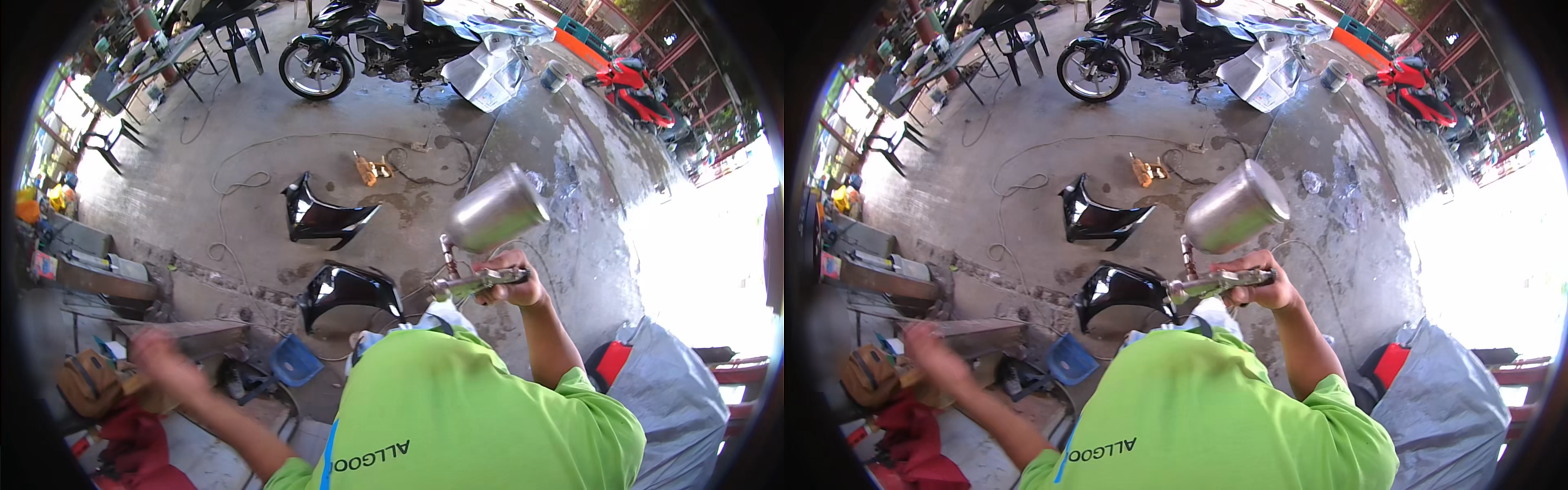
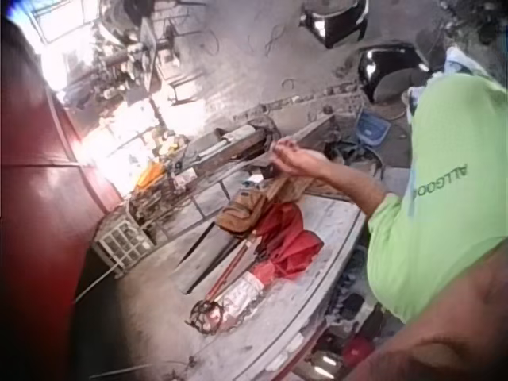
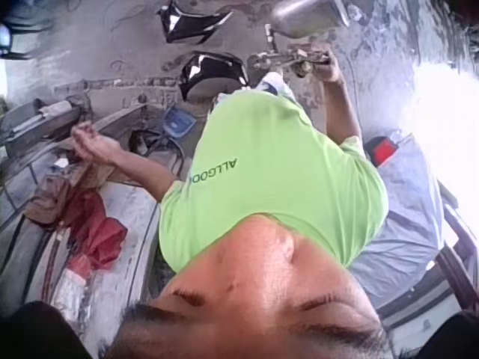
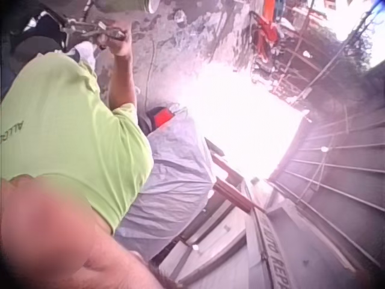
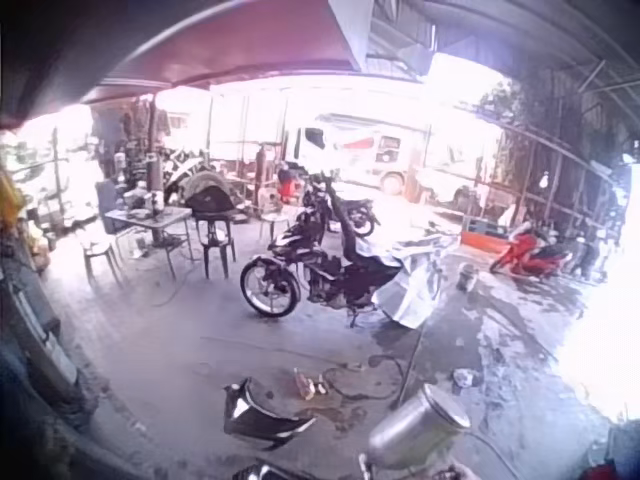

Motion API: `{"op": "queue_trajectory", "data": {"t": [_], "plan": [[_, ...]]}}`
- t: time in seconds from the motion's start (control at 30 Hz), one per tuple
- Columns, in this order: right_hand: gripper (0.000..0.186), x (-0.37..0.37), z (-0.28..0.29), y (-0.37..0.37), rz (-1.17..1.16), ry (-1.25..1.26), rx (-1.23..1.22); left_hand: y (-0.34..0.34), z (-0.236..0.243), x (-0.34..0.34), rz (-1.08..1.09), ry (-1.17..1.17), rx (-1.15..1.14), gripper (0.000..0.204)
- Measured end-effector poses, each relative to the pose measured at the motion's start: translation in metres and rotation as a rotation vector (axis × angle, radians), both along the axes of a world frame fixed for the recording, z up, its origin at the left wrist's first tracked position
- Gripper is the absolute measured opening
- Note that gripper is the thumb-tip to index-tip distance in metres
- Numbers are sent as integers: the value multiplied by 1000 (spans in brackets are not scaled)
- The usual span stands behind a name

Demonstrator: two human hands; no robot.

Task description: The person uses a spray gun to apply paint to a motorcycle part covered with newspaper. They adjust the spray gun, walk to a table to clean the nozzle with a small tool, then return to continue spraying the part from multiple angles.

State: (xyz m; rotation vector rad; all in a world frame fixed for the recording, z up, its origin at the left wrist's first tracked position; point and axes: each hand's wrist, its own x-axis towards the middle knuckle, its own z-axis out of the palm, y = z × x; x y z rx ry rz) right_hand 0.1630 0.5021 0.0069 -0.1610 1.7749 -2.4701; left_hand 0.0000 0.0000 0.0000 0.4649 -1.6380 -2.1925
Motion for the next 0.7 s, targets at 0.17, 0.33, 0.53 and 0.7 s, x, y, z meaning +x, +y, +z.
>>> {"op": "queue_trajectory", "data": {"t": [0.17,0.33,0.53,0.7], "plan": [[57,-12,34,77,131,310,-247,251,10,72,-1245,0,232,26],[48,4,41,169,110,382,-199,398,66,93,-1586,-167,547,31],[47,29,50,269,41,355,-140,527,63,104,-1675,-223,568,31],[55,66,56,343,-20,360,-45,603,57,123,-1722,-203,735,25]]}}
